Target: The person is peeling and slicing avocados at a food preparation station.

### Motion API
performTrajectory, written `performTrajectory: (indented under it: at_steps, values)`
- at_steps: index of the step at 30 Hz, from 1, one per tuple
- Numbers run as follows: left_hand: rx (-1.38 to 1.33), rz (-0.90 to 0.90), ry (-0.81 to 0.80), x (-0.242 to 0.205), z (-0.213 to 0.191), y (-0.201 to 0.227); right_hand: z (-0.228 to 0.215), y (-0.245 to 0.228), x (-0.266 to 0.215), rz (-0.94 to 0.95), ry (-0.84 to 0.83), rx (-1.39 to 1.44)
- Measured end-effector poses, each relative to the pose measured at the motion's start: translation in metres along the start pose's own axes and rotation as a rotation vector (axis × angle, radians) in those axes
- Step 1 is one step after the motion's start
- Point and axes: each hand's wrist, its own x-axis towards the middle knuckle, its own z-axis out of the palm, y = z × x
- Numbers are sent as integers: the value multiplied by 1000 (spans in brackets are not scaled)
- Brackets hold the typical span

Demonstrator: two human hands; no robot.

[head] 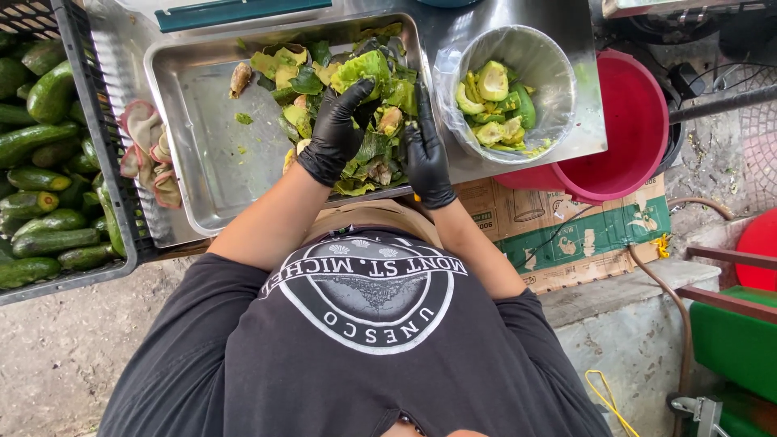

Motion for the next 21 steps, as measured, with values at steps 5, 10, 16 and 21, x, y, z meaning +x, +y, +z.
performTrajectory:
  at_steps: [5, 10, 16, 21]
  values:
    - [11, 20, 30, -7, 19, 5, 15, -28, 2, -87, -114, -49]
    - [-7, 40, 32, -1, 4, -2, 14, -30, 0, 108, -16, 139]
    - [28, 111, 22, -6, 18, 1, 2, 38, -16, -13, -100, 190]
    - [-11, 75, 27, -4, 6, 2, 3, 30, -6, 300, 93, 376]
